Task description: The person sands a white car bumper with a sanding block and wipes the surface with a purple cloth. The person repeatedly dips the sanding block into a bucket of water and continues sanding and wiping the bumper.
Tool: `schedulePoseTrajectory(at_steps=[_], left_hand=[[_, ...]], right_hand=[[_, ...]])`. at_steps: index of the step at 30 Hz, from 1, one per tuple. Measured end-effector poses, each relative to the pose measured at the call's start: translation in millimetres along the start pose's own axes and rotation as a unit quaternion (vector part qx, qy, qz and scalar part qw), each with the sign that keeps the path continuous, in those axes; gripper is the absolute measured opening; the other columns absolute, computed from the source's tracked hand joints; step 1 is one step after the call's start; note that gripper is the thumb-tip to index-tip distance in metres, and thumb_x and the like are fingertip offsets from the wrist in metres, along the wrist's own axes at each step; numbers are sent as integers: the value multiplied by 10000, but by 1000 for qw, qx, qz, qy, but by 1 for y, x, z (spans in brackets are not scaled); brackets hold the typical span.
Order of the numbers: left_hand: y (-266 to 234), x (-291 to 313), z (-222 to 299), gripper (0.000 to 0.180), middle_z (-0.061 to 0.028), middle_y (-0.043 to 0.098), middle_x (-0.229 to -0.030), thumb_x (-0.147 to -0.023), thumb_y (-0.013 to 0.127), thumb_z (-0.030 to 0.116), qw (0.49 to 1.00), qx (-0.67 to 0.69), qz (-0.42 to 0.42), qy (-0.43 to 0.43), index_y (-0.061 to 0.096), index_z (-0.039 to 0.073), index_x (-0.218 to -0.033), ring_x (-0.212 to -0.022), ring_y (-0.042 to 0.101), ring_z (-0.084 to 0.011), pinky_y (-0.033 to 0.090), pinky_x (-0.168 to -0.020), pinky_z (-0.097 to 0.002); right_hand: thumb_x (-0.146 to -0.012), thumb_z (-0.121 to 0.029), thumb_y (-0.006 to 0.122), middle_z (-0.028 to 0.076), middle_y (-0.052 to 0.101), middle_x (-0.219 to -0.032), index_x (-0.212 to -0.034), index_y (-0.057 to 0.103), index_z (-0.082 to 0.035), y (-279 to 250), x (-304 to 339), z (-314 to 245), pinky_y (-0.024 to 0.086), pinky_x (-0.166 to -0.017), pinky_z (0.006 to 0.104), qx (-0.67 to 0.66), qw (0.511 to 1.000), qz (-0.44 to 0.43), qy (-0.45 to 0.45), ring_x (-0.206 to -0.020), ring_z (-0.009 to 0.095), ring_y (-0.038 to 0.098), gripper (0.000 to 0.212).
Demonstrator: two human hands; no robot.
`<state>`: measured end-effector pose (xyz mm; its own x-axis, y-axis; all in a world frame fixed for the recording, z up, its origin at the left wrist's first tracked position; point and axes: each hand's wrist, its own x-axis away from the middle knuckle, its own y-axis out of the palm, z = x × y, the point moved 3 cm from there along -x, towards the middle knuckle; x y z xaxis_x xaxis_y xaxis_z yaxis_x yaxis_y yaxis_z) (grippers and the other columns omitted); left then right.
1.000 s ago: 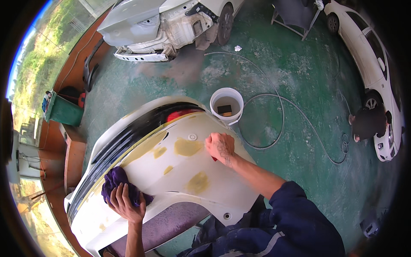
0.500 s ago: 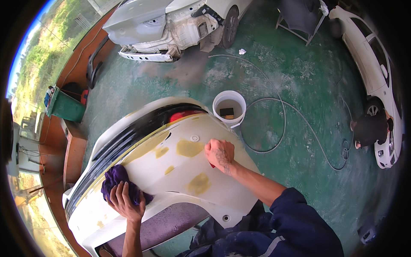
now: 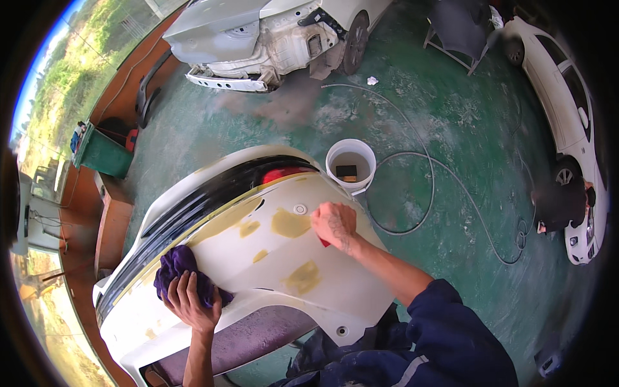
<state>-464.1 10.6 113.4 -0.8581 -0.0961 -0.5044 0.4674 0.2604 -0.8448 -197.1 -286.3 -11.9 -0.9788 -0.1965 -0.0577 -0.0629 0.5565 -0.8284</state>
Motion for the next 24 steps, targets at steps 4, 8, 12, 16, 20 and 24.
schedulePoseTrajectory(at_steps=[4,8,12,16,20,24], left_hand=[[2,1,0,673,-103,697,-1440,-818,795,426,1000,16,-8,-6,701,115,-1407,-1349,591,-384,298,-1227,-610],[0,3,1,667,-111,696,-1442,-830,797,411,1000,9,-5,-10,694,106,-1414,-1354,587,-391,300,-1232,-606],[-1,2,0,661,-105,692,-1449,-835,805,388,1000,21,-1,-12,689,108,-1422,-1360,583,-386,295,-1242,-605],[1,0,-5,649,-97,705,-1416,-835,786,429,1000,-4,-8,-16,709,102,-1389,-1328,603,-384,281,-1245,-639],[0,-3,-5,631,-151,695,-1400,-863,754,402,1000,22,-1,9,693,60,-1390,-1334,594,-427,297,-1234,-664],[-39,-20,6,585,-176,711,-1329,-1007,682,488,998,15,12,62,702,53,-1398,-1240,636,-444,514,-1081,-616]], right_hand=[[-907,-249,702,270,751,-781,-784,777,-5,-3,-21,7,617,-744,572,-9,999,-47,17,-720,490,751,284],[-919,-252,697,270,758,-794,-810,782,13,-7,-11,-18,614,-735,568,3,998,-65,7,-754,487,762,299],[-928,-252,690,264,768,-803,-809,785,6,6,-17,-6,618,-713,557,-25,998,-47,30,-790,476,774,299],[-921,-236,700,259,773,-806,-823,801,-13,-7,-17,-23,621,-737,553,-9,996,-87,2,-782,466,776,263],[-939,-265,708,252,776,-813,-849,813,-21,2,-21,-11,619,-753,558,-20,997,-77,3,-780,462,776,280],[-952,-271,706,261,771,-807,-826,796,-20,15,-22,-4,620,-736,556,-31,997,-51,-40,-771,463,777,295]])
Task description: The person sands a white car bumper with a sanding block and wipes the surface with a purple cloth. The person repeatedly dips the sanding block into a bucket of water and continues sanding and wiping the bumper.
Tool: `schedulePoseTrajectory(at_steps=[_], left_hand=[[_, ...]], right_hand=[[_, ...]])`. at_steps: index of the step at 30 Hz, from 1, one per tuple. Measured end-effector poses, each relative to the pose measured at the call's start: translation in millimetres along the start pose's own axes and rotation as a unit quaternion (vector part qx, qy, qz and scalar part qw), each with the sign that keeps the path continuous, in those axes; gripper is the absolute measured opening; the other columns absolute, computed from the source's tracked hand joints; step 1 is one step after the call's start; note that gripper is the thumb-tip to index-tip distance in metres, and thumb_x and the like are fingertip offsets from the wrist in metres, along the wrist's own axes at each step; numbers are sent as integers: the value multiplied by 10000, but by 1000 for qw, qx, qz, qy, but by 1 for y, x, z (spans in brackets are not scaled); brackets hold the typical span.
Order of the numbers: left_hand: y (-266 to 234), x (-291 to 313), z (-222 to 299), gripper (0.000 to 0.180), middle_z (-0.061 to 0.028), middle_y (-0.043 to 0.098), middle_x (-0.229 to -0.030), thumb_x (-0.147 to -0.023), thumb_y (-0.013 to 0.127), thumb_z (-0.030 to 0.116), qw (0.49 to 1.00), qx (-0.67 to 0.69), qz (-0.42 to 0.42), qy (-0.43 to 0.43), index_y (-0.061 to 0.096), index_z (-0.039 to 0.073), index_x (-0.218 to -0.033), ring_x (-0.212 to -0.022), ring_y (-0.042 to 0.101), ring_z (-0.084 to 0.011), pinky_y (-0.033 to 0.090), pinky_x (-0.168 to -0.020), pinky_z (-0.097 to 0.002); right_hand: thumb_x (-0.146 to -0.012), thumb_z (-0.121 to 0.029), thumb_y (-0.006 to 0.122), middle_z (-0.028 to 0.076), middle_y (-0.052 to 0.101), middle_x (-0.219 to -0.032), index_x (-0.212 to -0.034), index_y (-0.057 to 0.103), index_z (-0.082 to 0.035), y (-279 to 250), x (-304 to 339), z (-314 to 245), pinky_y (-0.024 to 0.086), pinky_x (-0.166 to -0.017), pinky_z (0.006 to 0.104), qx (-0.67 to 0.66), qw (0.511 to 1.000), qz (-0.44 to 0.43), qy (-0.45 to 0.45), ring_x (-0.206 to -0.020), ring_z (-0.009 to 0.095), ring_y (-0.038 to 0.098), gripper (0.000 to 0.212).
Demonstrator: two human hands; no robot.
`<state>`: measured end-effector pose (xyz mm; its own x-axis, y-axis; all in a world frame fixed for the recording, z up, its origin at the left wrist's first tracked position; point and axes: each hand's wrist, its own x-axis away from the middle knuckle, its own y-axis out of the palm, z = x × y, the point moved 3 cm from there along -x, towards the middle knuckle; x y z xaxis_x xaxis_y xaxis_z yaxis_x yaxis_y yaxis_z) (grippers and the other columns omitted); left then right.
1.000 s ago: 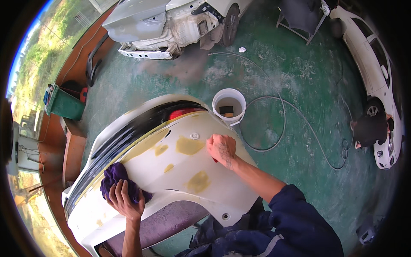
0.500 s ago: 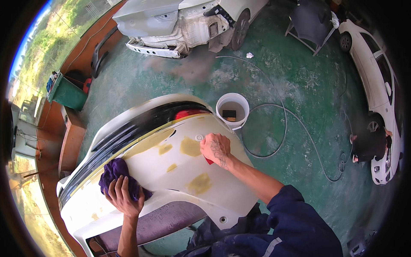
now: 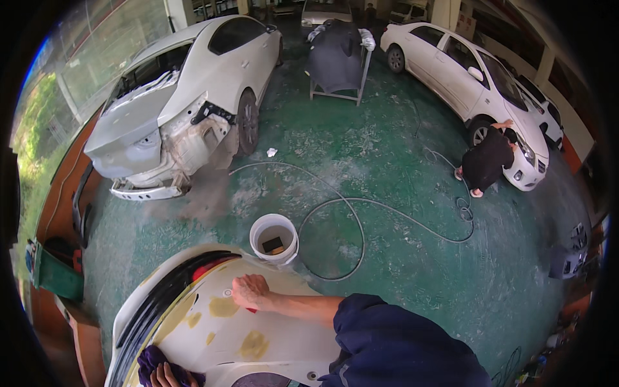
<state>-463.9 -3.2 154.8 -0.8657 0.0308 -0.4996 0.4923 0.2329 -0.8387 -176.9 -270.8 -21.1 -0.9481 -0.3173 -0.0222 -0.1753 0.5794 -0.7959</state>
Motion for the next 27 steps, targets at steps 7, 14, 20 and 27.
schedulePoseTrajectory(at_steps=[7,14,20,27], left_hand=[[2,-10,-5,819,-224,576,-1617,-1029,613,684,999,26,-22,7,581,123,-1625,-1532,477,-478,363,-1240,-694],[-15,-47,-12,914,-211,525,-1691,-898,737,692,969,-2,-240,48,582,163,-1628,-1532,501,-454,354,-1255,-656],[27,-36,-40,625,-210,639,-1503,-1016,658,554,970,-5,-236,58,689,117,-1461,-1412,551,-460,363,-1205,-647],[122,-84,13,181,-117,697,-935,-693,792,233,986,51,-89,133,729,93,-789,-930,666,-363,499,-853,-511]], right_hand=[[-883,-236,750,236,777,-796,-777,769,-46,-1,4,-25,612,-675,527,-43,999,21,11,-754,428,789,218],[-872,-214,739,256,797,-879,-860,820,-39,4,-9,-15,624,-726,520,-34,998,9,45,-837,425,808,193],[-874,-189,721,249,811,-933,-922,811,-29,12,-10,-26,633,-784,513,-59,998,11,35,-914,423,814,191],[-886,-210,695,264,807,-919,-871,827,-40,12,-10,-30,634,-771,529,-69,997,-20,9,-877,431,814,216]])
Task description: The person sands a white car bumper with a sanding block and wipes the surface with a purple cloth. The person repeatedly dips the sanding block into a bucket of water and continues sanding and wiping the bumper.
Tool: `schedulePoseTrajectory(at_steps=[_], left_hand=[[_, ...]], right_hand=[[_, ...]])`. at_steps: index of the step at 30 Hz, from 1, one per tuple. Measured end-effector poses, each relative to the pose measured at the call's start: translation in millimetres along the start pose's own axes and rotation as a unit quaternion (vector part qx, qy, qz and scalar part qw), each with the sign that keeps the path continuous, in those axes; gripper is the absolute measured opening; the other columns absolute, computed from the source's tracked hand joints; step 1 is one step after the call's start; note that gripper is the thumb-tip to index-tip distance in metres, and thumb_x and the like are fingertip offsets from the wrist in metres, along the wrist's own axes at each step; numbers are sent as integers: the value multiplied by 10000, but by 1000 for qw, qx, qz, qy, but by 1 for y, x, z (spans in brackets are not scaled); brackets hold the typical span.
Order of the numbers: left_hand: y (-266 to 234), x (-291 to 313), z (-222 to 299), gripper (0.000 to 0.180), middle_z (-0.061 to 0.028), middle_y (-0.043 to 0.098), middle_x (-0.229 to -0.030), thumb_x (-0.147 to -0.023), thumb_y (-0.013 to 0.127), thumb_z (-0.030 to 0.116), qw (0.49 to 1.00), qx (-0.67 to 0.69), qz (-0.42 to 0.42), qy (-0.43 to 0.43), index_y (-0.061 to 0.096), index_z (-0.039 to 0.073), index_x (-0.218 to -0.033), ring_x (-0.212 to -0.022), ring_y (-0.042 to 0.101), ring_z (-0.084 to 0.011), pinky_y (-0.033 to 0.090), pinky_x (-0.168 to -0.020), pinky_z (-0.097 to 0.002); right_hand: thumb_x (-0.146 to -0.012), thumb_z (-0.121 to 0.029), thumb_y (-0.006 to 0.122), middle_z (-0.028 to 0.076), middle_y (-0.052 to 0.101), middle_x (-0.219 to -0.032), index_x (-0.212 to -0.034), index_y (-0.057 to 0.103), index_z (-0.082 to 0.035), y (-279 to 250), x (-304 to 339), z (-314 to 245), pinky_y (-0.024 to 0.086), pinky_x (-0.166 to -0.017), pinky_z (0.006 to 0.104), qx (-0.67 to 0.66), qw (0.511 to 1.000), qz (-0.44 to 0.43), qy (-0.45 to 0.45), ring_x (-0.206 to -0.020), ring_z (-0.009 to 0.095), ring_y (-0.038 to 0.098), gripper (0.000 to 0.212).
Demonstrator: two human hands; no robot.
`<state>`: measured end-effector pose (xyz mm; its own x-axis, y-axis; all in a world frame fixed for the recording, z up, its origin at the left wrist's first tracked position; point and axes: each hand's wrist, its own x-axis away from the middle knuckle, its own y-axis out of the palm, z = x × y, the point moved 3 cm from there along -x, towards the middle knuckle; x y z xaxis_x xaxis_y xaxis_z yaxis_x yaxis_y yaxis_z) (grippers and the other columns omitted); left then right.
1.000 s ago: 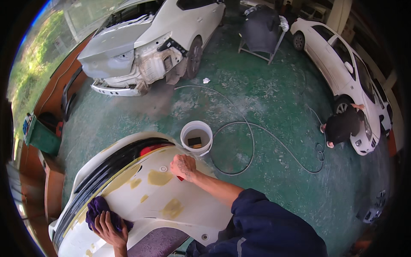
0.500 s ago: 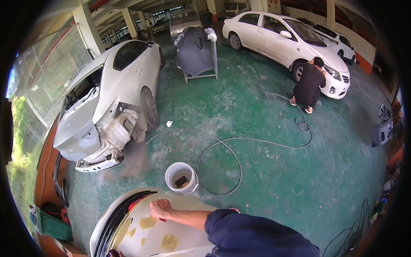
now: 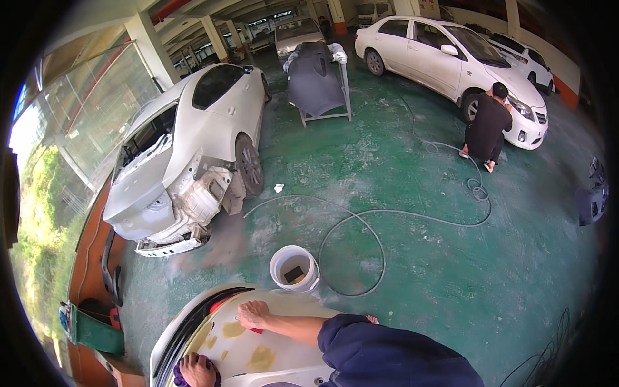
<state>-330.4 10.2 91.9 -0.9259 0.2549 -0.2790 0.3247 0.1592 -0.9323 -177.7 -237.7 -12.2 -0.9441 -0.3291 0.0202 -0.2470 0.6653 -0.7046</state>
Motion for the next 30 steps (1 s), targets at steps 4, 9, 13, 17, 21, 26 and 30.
schedulePoseTrajectory(at_steps=[4,9,13,17,21,26,30], left_hand=[[7,-65,71,93,-73,729,-840,-698,782,196,998,19,-15,50,734,119,-719,-884,695,-309,520,-812,-452],[21,-71,83,97,-68,726,-841,-735,768,214,999,7,-2,52,734,124,-727,-886,694,-297,500,-829,-442],[-14,-25,49,144,-85,655,-905,-682,780,183,998,-5,62,23,701,121,-785,-902,622,-310,450,-809,-448],[-70,68,-34,436,-151,658,-1184,-717,764,138,990,-40,77,-112,739,98,-1150,-1076,609,-386,457,-1020,-539],[-61,116,-43,518,-182,654,-1368,-870,761,269,967,-55,79,-236,714,96,-1357,-1267,588,-407,374,-1163,-559],[-82,131,-38,547,-187,655,-1414,-897,746,361,961,-69,62,-261,714,93,-1373,-1321,590,-397,339,-1210,-560],[-76,134,-38,578,-168,625,-1472,-914,713,376,958,-72,52,-274,691,122,-1432,-1375,555,-397,316,-1238,-567]], right_hand=[[-860,-194,684,291,792,-902,-883,833,-39,-1,15,-13,640,-766,539,14,999,35,-28,-874,445,813,217],[-915,-229,671,297,795,-929,-889,827,-26,-5,4,-11,637,-796,548,0,1000,-13,20,-886,456,809,257],[-944,-261,655,289,799,-924,-902,835,-20,-5,18,-22,637,-802,557,41,998,-36,-33,-876,450,811,304],[-979,-320,636,267,801,-898,-915,844,-29,-9,0,-28,640,-815,568,56,996,-50,-39,-855,453,807,363],[-1023,-365,662,243,779,-978,-906,762,-26,-23,-12,23,594,-819,585,76,991,-18,-106,-892,462,753,373],[-983,-228,766,264,648,-1439,-1253,574,-11,-33,28,18,492,-1055,549,16,975,-56,-215,-1178,444,593,396],[-908,-55,777,263,638,-1505,-1418,548,50,-56,44,27,464,-1132,537,-30,951,-72,-300,-1214,450,590,568]])
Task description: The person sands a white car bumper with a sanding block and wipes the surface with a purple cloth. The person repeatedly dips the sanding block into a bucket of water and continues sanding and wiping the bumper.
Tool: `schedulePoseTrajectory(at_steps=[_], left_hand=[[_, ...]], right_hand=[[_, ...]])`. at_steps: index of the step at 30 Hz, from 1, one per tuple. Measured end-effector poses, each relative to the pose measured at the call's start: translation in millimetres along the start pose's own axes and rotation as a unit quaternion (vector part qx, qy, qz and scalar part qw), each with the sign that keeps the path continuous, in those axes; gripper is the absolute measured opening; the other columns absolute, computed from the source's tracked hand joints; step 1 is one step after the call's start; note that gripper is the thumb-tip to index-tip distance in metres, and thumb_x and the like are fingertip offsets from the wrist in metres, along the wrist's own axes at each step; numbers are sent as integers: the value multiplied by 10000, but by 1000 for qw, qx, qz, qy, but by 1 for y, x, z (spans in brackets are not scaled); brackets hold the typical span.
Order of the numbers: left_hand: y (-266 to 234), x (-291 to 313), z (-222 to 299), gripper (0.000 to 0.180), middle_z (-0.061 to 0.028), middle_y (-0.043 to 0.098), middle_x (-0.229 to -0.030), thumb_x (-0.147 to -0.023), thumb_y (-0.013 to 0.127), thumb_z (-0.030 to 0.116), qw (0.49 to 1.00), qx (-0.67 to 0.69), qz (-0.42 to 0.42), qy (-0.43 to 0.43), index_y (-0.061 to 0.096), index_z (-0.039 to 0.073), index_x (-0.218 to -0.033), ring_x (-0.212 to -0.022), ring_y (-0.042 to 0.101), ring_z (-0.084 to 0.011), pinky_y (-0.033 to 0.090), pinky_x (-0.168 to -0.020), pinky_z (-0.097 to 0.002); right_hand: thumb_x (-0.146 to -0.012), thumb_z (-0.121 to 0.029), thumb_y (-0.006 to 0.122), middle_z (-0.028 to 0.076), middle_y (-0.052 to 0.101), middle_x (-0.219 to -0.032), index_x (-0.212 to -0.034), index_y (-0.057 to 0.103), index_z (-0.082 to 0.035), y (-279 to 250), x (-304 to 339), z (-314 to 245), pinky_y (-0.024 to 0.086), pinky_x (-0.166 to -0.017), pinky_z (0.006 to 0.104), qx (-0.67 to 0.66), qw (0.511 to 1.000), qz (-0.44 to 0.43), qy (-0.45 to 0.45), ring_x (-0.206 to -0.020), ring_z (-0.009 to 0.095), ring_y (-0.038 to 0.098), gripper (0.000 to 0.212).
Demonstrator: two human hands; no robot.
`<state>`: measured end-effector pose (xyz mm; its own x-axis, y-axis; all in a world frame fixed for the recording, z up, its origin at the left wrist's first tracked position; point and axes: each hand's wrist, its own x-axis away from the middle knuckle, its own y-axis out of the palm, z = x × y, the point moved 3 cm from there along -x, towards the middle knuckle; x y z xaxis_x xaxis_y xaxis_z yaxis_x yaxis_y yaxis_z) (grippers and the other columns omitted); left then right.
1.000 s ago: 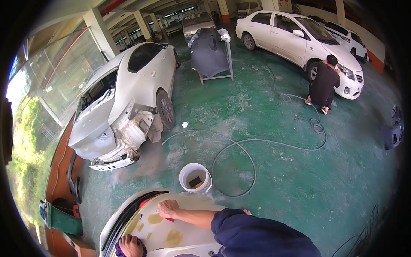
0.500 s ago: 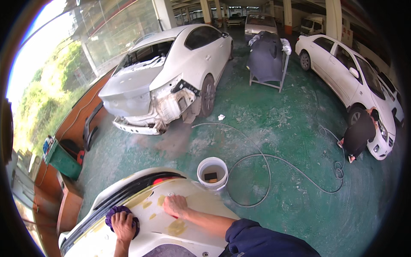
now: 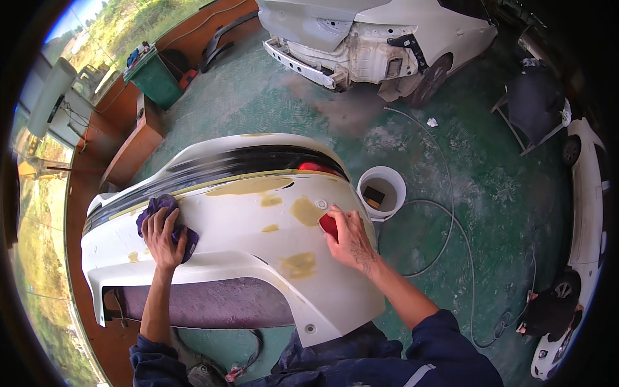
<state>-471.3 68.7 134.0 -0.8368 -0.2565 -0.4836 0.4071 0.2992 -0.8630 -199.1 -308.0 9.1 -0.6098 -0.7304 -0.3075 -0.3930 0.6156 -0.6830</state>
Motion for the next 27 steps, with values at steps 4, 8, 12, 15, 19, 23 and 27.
schedulePoseTrajectory(at_steps=[4,8,12,15,19,23,27], left_hand=[[1,-3,1,556,-173,649,-1445,-906,707,381,1000,-12,0,-4,717,109,-1391,-1355,585,-390,326,-1230,-558],[0,-3,2,561,-179,651,-1438,-896,698,373,1000,-12,-7,-9,718,106,-1389,-1353,588,-389,327,-1233,-555],[4,-6,3,562,-180,654,-1424,-891,687,370,1000,-21,3,-8,719,104,-1385,-1349,590,-387,331,-1234,-550],[7,-7,3,560,-176,656,-1415,-890,687,367,1000,-16,-1,-12,718,102,-1383,-1349,590,-386,333,-1232,-548],[1,-6,0,560,-172,658,-1407,-880,693,363,999,-29,-15,-12,721,100,-1373,-1346,586,-385,335,-1228,-549],[1,7,-5,566,-171,661,-1394,-873,691,371,999,-29,-8,-12,723,96,-1366,-1330,589,-383,331,-1222,-564],[0,-7,3,530,-163,675,-1371,-888,692,360,999,-28,2,-18,741,92,-1343,-1320,602,-378,342,-1218,-553]], right_hand=[[-894,15,740,257,680,-1484,-1357,713,72,-8,12,5,482,-1126,488,-3,994,12,-112,-1286,417,642,467],[-896,28,746,218,719,-1441,-1351,717,68,-13,12,4,527,-1037,460,85,981,29,-170,-1346,369,651,458],[-895,53,757,191,773,-1336,-1339,727,62,-10,14,9,534,-1004,462,53,985,51,-157,-1302,352,689,444],[-898,59,764,191,791,-1276,-1327,732,55,7,-1,5,533,-997,466,4,988,92,-127,-1253,342,711,430],[-906,47,772,191,794,-1251,-1312,734,51,32,-50,-15,528,-1017,456,-14,992,107,-67,-1225,321,720,408],[-918,-51,813,173,780,-1327,-1320,736,13,16,-18,-19,347,-1192,575,87,992,54,-76,-1322,293,690,415],[-947,-71,797,136,771,-1379,-1329,738,-23,32,-21,-13,279,-1230,595,62,994,83,-43,-1409,261,646,390]])
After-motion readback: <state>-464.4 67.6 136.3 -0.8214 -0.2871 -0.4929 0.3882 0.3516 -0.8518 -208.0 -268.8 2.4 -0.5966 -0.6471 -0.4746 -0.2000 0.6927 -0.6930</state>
